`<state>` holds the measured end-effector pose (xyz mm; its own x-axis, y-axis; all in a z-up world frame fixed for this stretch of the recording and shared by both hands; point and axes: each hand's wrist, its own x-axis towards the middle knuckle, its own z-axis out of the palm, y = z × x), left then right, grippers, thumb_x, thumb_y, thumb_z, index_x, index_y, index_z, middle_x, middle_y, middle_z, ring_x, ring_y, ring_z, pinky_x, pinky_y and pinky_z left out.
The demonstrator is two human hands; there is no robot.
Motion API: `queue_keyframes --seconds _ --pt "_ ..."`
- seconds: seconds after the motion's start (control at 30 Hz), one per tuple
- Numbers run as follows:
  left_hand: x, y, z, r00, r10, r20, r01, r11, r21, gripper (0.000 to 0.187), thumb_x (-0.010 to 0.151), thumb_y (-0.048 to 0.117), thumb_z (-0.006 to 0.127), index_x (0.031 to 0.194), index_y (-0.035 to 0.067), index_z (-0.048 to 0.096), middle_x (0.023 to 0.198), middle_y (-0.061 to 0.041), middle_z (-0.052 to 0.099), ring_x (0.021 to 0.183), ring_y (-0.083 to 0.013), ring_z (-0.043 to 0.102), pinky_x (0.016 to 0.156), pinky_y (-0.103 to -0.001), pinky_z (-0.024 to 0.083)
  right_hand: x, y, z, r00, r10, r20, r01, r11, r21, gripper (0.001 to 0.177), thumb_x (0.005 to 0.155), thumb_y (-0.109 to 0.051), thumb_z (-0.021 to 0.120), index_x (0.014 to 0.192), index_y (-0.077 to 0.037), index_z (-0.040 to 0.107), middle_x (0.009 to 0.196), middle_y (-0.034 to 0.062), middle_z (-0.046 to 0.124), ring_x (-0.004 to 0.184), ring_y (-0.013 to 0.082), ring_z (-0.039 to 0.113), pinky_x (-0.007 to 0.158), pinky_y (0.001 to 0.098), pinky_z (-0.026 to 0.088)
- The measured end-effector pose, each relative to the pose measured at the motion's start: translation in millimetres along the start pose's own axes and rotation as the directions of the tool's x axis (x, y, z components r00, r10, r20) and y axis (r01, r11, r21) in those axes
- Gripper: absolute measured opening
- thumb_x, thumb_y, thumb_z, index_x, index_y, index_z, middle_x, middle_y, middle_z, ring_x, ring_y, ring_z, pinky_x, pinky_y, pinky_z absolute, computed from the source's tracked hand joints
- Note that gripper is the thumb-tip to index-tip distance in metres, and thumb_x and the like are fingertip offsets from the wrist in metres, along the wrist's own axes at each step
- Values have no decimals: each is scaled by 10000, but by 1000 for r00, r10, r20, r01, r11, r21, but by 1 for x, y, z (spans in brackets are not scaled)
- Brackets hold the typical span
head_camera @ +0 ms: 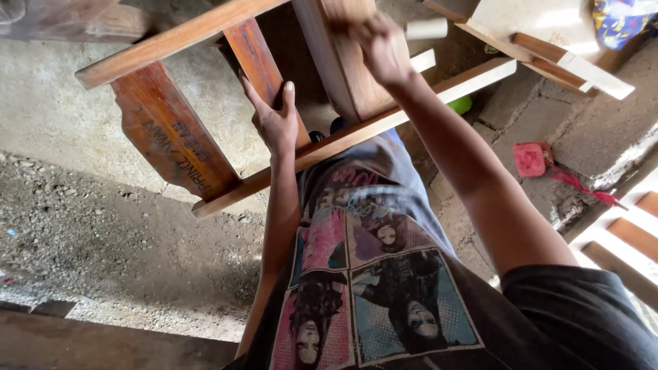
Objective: Scraping the surface of a wooden chair frame with a metal blade
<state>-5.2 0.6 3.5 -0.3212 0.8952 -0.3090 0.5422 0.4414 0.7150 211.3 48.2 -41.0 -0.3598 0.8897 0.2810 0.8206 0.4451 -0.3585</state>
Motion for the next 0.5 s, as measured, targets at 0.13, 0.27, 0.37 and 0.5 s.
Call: queue_keyframes --seconds 0.13,0.27,0.37,0.5 --pt "-1 1 5 999 -50 -16 51 998 24 741 771 558 494 1316 214 128 1076 -163 595 827 -353 624 678 -407 510 27 3 -6 998 51 -43 -49 997 56 232 596 90 395 714 -70 515 585 28 433 440 128 356 365 274 228" --pt "-4 9 1 1000 -13 -18 13 1000 -4 696 803 491 513 1314 224 124 1176 -108 554 821 -340 636 672 -409 511 11 -36 -48 990 119 74 -138 909 393 281 929 -22 342 1045 2 597 876 146 652 572 191 596 401 272 405" --pt "-1 -5 4 998 17 -55 -15 999 38 715 801 529 495 1317 179 144 1246 -129 482 931 -336 604 706 -396 501 -67 -54 -46 977 33 211 -72 982 177 182 878 -31 560 697 -48 559 690 73 558 607 206 524 551 283 498" --pt "1 -3 -1 1000 2 -19 -1 1000 29 719 813 524 486 1325 179 117 1330 -116 381 1016 -346 569 742 -411 494 -45 -34 -20 996 -28 83 5 964 266 173 873 -144 576 722 -61 597 609 23 530 509 178 504 434 281 459"
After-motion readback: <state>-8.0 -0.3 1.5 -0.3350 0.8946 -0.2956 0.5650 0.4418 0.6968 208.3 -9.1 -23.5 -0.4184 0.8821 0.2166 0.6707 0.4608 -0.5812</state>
